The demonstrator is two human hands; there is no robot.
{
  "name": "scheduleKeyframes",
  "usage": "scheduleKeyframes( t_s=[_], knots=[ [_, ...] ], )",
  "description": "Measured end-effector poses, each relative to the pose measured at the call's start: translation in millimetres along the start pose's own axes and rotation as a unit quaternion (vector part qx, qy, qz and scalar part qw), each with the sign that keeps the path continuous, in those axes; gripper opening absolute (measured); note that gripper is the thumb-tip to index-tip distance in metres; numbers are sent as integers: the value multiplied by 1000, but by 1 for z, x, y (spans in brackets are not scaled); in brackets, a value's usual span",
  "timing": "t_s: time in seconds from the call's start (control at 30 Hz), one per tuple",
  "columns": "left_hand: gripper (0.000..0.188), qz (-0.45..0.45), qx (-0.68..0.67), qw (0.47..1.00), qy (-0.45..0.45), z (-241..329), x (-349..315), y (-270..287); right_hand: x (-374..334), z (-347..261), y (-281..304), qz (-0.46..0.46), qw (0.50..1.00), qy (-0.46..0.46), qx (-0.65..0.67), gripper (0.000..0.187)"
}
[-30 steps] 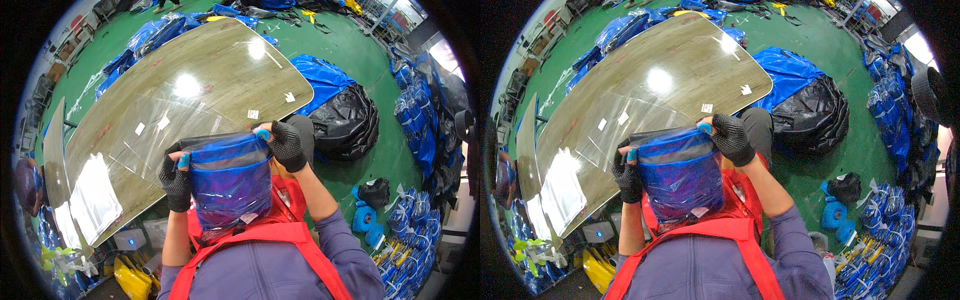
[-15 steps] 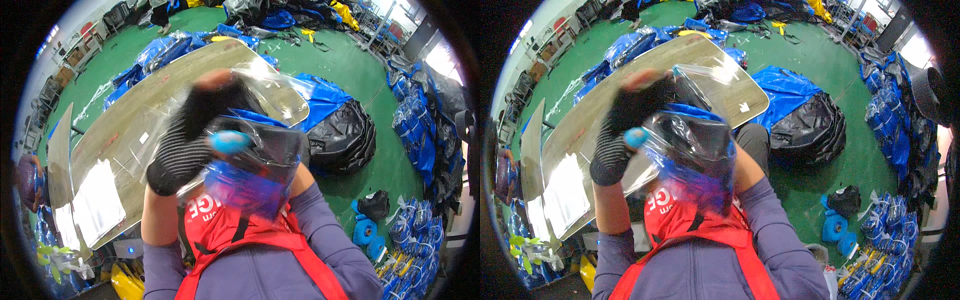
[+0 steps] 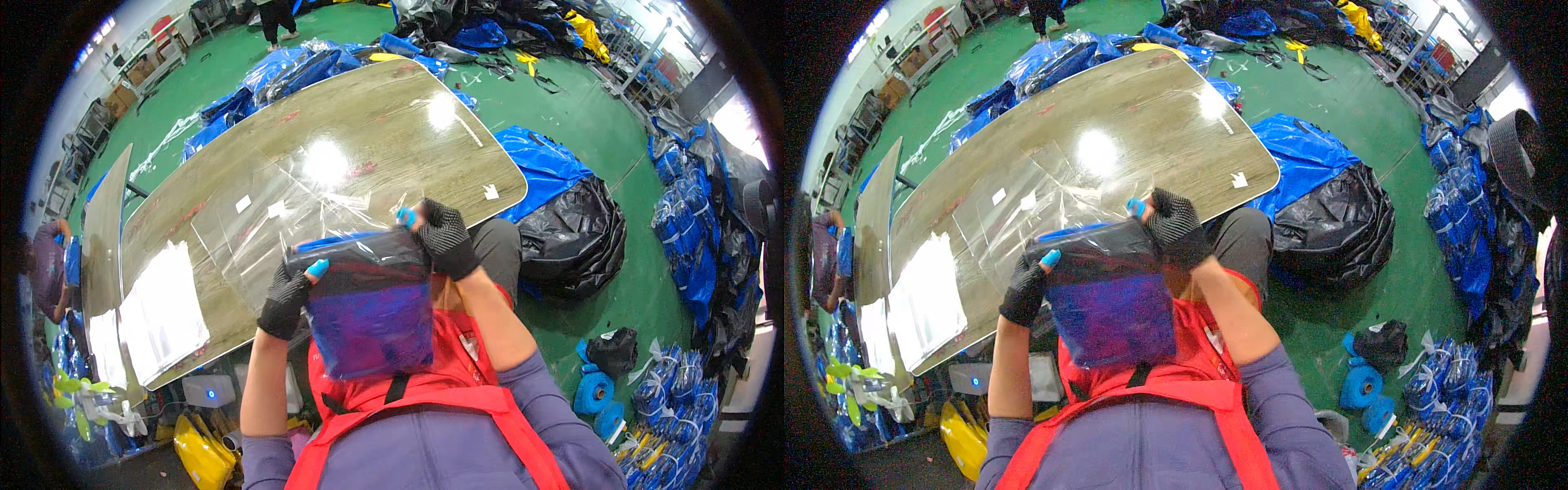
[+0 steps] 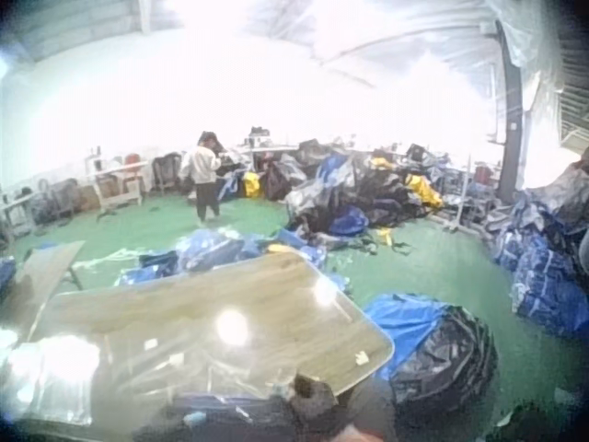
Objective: The person folds a blue and black bag, places it into a clear plastic bag, and seals it. They repeat this process with several similar bags, stacking the finished packages on the table.
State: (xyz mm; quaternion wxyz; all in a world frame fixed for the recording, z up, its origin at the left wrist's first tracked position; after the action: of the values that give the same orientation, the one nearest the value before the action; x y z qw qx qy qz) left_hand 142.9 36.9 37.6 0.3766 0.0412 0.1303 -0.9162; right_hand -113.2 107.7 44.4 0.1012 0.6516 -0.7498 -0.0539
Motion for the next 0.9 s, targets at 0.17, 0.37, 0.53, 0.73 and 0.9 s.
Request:
scheduleKeyframes(
  t_s=[0.17, 0.37, 0.53, 0.73, 0.9],
  knots=[
    [53, 56, 65, 996, 16, -10, 9, 6, 11, 21, 0, 105, 980, -45, 164, 28],
    [42, 80, -82, 993, -22, -23, 37, 40, 22, 31, -1, 49, 998, -46, -19, 41],
    [33, 80, -186, 973, -112, -25, 61, 61, 27, 50, 6, 99, 975, -28, 199, 36],
    [45, -9, -181, 981, -73, -21, 85, 70, 53, -3, 29, 226, 973, 18, -52, 27],
    [47, 32, -187, 982, -21, -17, 94, 74, 90, -58, -49, 20, 896, 265, -356, 28]
  ],
)
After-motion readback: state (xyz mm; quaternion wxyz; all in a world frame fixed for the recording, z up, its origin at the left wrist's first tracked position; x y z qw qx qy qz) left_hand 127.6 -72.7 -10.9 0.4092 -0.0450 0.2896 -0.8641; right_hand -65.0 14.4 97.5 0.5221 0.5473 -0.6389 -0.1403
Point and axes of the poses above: each hand's wrist, its own x-axis towards the middle knuckle, its own y-axis out of the back of the hand, z = x × y, the point moved 6 cm from there along x, towards the middle knuckle, and after that the axes turned 10 degrees about -z, right-handed, at the moved point
